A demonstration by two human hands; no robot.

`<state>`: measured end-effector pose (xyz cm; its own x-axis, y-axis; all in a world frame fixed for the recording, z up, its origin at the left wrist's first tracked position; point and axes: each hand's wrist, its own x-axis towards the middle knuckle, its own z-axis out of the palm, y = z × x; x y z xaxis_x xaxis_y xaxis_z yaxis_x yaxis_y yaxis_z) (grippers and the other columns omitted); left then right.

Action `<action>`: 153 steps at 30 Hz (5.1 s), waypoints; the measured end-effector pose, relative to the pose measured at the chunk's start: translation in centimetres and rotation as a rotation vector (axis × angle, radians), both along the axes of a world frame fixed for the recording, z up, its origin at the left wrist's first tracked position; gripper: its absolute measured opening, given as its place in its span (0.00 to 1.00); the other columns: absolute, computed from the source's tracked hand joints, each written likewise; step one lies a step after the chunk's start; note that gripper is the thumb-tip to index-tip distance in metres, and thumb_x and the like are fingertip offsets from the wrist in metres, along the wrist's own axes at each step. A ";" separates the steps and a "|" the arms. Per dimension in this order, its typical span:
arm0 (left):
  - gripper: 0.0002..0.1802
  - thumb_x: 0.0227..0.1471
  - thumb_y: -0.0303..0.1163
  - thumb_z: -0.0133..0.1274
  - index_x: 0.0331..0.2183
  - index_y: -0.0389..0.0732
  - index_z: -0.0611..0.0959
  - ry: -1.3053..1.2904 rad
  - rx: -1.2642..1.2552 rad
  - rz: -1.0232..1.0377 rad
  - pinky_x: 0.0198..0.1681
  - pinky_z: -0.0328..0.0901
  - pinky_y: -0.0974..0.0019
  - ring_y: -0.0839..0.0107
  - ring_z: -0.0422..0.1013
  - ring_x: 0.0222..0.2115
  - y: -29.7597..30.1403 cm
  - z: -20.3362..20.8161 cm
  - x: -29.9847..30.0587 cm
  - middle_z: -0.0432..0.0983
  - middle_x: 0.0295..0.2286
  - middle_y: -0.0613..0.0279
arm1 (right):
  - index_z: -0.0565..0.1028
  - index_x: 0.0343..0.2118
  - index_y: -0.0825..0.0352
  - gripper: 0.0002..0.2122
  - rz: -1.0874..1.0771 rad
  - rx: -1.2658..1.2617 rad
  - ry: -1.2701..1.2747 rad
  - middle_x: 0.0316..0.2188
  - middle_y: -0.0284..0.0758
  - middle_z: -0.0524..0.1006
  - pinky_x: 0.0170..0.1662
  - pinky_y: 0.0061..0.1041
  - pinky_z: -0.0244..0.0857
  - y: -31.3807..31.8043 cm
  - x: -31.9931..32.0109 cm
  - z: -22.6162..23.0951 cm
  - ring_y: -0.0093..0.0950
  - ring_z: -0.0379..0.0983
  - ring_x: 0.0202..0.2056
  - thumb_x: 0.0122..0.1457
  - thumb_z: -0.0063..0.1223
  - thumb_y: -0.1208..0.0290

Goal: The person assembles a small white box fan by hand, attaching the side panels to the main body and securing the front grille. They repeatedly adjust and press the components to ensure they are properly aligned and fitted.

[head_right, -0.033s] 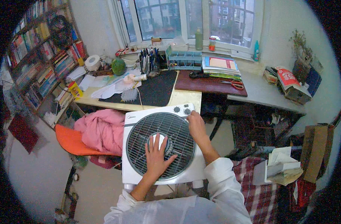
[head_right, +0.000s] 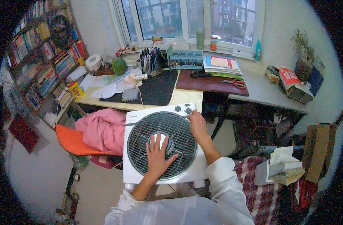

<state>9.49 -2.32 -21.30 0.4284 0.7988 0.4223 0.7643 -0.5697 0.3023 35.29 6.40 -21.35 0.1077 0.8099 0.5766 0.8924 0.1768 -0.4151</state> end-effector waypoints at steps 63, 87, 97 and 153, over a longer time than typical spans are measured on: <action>0.74 0.36 0.78 0.61 0.69 0.35 0.59 0.161 -0.079 -0.392 0.69 0.33 0.25 0.45 0.46 0.72 6.8 -0.3 9.9 0.54 0.70 0.47 | 0.82 0.32 0.72 0.05 -0.095 0.023 0.126 0.36 0.46 0.75 0.45 0.44 0.70 -3.1 0.7 -1.2 0.47 0.74 0.44 0.54 0.57 0.79; 0.38 0.57 0.59 0.57 0.64 0.56 0.73 0.080 -0.048 -0.412 0.68 0.36 0.23 0.43 0.51 0.70 7.7 -1.4 9.6 0.57 0.69 0.51 | 0.80 0.34 0.72 0.03 -0.039 -0.152 0.221 0.35 0.44 0.74 0.41 0.43 0.70 -20.2 -4.7 -0.1 0.47 0.74 0.39 0.58 0.56 0.80; 0.34 0.58 0.51 0.57 0.63 0.53 0.73 0.074 -0.036 -0.383 0.68 0.37 0.24 0.44 0.50 0.70 7.2 -1.2 10.3 0.57 0.69 0.54 | 0.80 0.33 0.70 0.04 -0.097 -0.043 0.201 0.37 0.46 0.74 0.46 0.43 0.69 -8.9 -0.6 0.8 0.47 0.74 0.43 0.54 0.57 0.81; 0.63 0.43 0.70 0.63 0.68 0.38 0.64 0.101 -0.071 -0.510 0.71 0.40 0.38 0.45 0.46 0.71 -1.2 -1.4 5.8 0.52 0.70 0.51 | 0.77 0.35 0.71 0.04 -0.125 0.000 0.244 0.36 0.47 0.74 0.42 0.44 0.69 -12.2 -1.5 -1.3 0.51 0.74 0.39 0.57 0.55 0.82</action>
